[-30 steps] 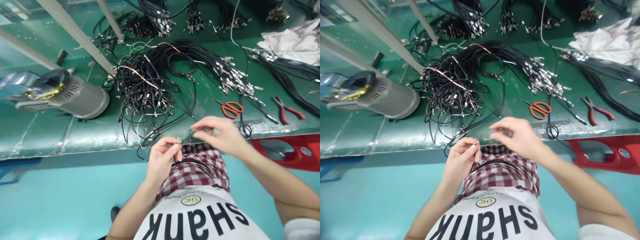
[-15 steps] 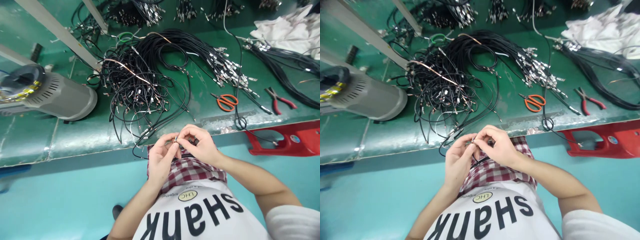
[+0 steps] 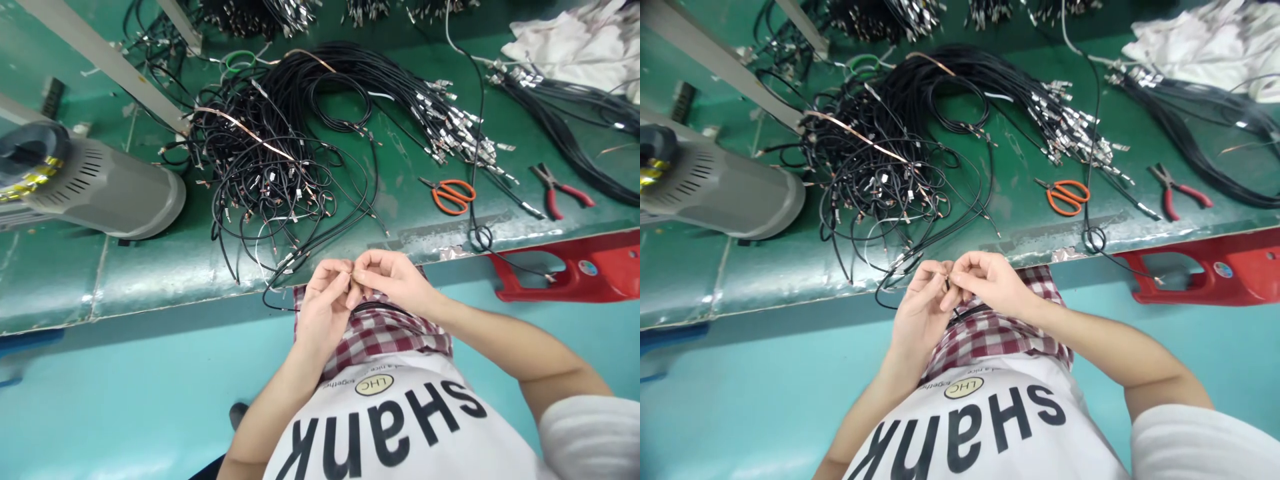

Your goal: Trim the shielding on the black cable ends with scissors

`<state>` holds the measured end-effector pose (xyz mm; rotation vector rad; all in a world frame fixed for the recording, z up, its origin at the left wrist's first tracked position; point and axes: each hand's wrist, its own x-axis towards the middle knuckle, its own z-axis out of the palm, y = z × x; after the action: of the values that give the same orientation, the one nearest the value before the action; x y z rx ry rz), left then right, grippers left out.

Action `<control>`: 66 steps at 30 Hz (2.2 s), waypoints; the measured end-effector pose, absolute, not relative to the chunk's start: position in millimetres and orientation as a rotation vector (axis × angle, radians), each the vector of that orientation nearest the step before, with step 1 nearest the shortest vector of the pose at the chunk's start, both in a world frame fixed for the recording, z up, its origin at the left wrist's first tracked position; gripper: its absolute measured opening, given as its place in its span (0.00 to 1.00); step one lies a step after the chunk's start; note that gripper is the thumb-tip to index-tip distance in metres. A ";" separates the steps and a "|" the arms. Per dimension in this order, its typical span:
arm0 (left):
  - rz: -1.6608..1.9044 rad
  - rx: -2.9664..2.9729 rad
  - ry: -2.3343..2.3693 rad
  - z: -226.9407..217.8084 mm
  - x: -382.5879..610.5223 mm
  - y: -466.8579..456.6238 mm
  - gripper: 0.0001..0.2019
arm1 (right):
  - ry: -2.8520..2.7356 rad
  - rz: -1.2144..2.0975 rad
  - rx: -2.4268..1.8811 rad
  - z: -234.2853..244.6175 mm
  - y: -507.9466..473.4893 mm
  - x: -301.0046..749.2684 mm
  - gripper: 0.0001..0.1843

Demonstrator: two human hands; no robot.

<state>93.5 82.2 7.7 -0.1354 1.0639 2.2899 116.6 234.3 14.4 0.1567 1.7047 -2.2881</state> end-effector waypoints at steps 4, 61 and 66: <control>2.293 -0.149 1.292 13.2 92.2 81.6 0.08 | 2.417 -1.999 -0.071 13.4 240.1 118.0 0.07; 2.109 -0.169 1.103 9.0 79.6 66.7 0.08 | 3.066 -1.106 -1.132 13.2 260.1 112.6 0.07; 2.208 -0.025 1.574 -0.1 100.6 65.4 0.09 | 2.431 -1.832 -0.284 25.7 248.3 111.9 0.08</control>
<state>100.6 65.4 -0.1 -0.0245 1.5743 2.2077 111.9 248.3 25.7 -0.2836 2.4305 -1.8320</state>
